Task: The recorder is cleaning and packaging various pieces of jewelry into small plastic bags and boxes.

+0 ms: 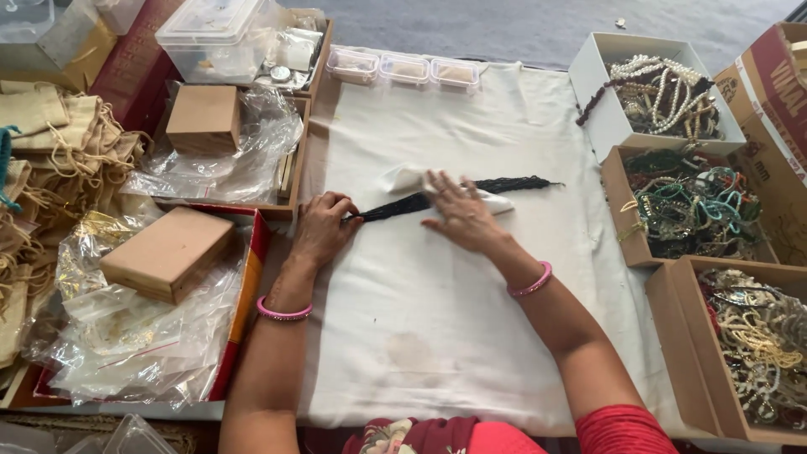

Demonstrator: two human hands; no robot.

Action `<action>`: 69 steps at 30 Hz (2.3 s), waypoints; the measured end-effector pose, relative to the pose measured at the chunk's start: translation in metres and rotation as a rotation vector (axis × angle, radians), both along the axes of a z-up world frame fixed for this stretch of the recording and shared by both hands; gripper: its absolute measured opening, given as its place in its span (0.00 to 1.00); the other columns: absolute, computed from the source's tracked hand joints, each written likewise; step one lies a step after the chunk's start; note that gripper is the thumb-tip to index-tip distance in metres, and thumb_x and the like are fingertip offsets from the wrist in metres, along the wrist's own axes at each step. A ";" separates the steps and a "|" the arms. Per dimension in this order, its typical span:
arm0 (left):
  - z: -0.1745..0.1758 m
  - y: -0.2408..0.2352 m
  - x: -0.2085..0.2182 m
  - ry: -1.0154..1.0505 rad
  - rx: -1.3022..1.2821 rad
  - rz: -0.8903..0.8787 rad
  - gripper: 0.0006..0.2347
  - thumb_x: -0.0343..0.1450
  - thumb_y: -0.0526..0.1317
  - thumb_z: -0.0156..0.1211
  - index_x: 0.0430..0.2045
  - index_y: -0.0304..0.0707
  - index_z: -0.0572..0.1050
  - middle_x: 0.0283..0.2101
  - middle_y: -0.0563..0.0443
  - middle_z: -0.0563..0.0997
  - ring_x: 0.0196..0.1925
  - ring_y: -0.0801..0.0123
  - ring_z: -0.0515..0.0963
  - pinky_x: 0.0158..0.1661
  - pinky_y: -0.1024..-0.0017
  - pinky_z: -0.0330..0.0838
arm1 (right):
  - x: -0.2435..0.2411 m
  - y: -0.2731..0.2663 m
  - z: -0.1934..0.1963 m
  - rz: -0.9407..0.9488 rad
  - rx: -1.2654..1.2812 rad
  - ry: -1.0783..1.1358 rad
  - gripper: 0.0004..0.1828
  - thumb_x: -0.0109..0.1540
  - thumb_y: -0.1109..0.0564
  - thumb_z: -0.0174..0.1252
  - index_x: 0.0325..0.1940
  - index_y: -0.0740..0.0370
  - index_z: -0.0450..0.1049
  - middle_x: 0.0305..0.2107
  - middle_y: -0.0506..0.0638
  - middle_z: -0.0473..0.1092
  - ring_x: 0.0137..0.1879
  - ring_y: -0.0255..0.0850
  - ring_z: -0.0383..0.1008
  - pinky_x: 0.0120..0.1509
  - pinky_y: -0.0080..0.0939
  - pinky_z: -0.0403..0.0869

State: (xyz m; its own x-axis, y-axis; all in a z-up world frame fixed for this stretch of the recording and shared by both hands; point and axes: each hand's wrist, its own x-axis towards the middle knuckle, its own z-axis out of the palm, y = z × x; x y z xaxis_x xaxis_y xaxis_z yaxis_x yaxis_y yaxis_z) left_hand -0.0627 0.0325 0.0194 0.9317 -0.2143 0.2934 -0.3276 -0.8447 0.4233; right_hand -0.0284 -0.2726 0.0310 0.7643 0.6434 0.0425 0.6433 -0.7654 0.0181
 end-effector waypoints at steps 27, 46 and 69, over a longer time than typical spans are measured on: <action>-0.005 -0.001 -0.001 -0.064 0.080 0.011 0.07 0.73 0.45 0.65 0.36 0.44 0.81 0.38 0.52 0.81 0.41 0.64 0.82 0.49 0.63 0.74 | 0.039 -0.080 -0.029 -0.286 0.062 -0.366 0.20 0.66 0.68 0.49 0.54 0.51 0.81 0.44 0.54 0.77 0.47 0.50 0.78 0.56 0.53 0.73; -0.014 -0.001 0.003 -0.136 -0.022 0.068 0.09 0.73 0.44 0.63 0.40 0.39 0.78 0.42 0.48 0.83 0.47 0.61 0.82 0.53 0.59 0.74 | 0.044 -0.182 -0.026 -0.618 0.420 -0.222 0.10 0.55 0.60 0.62 0.40 0.52 0.83 0.50 0.50 0.73 0.58 0.47 0.73 0.71 0.52 0.62; -0.002 -0.006 -0.006 -0.098 0.067 0.327 0.11 0.75 0.39 0.56 0.50 0.43 0.79 0.18 0.48 0.80 0.19 0.66 0.82 0.21 0.67 0.77 | 0.032 -0.173 -0.009 -0.701 1.101 -0.012 0.10 0.65 0.56 0.67 0.47 0.63 0.78 0.34 0.50 0.78 0.39 0.36 0.78 0.44 0.33 0.74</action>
State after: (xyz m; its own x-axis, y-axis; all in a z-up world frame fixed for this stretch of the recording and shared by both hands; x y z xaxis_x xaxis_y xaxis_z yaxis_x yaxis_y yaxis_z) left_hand -0.0683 0.0264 0.0173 0.9222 0.0686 0.3806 -0.0719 -0.9366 0.3429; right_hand 0.0035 -0.4457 0.0222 0.9170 -0.2660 0.2974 0.1077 -0.5526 -0.8264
